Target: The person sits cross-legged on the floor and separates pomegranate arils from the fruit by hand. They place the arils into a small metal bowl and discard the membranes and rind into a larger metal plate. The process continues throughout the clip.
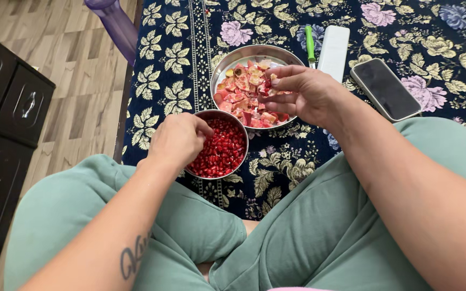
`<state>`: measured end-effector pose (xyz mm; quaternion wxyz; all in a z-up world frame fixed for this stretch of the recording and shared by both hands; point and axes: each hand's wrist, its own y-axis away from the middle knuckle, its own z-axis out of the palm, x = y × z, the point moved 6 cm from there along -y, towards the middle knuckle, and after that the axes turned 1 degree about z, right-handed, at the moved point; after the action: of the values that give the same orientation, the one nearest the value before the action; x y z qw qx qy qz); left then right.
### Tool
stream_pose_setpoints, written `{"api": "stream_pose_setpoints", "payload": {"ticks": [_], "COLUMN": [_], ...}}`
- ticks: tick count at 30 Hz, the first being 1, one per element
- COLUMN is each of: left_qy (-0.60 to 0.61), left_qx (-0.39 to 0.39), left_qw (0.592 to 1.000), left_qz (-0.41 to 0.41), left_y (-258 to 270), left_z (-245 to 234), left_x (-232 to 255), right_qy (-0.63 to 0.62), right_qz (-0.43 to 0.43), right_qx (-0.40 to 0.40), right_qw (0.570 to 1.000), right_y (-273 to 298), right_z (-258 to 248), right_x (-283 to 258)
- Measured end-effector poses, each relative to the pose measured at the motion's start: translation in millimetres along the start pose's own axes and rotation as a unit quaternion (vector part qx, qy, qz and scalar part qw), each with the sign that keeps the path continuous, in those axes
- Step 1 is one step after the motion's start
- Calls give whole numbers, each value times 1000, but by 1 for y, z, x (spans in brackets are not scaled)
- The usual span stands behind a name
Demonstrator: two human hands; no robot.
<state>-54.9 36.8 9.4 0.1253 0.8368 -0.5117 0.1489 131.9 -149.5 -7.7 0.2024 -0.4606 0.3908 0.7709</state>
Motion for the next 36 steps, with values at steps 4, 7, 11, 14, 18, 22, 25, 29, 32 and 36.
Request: {"api": "stream_pose_setpoints", "payload": {"ticks": [4, 7, 11, 14, 18, 22, 25, 29, 32, 36], "left_qy": [8, 21, 39, 125, 240, 244, 140, 89, 111, 24], "left_qx": [-12, -7, -47, -80, -10, 32, 56, 5, -7, 18], "left_qw": [1000, 1000, 998, 985, 968, 969, 988, 996, 991, 997], "left_qz": [-27, -19, -29, -87, -71, -24, -4, 7, -73, -68], "left_y": [-3, -5, -9, -18, -60, -112, -134, -136, -117, -68], "left_z": [9, 11, 11, 4, -14, -4, 10, 19, -2, -38], "left_x": [-11, -14, -15, -19, 2, 44, 63, 72, 50, 25], "right_qy": [-5, 1, 0, -14, -49, -89, -96, -98, -92, -79], "right_qz": [3, 8, 6, 5, -19, -16, -8, -1, -2, -3], "right_qx": [-2, -1, 0, 2, -5, 15, 40, 52, 49, 40], "right_qw": [1000, 1000, 1000, 1000, 999, 996, 995, 994, 995, 996], "right_y": [1, 1, 2, 4, 10, 12, 12, 12, 12, 11], "right_z": [0, 1, 2, 0, -5, -16, -23, -25, -19, -12], "right_x": [0, 0, -1, -4, -13, -17, -19, -19, -19, -19]}}
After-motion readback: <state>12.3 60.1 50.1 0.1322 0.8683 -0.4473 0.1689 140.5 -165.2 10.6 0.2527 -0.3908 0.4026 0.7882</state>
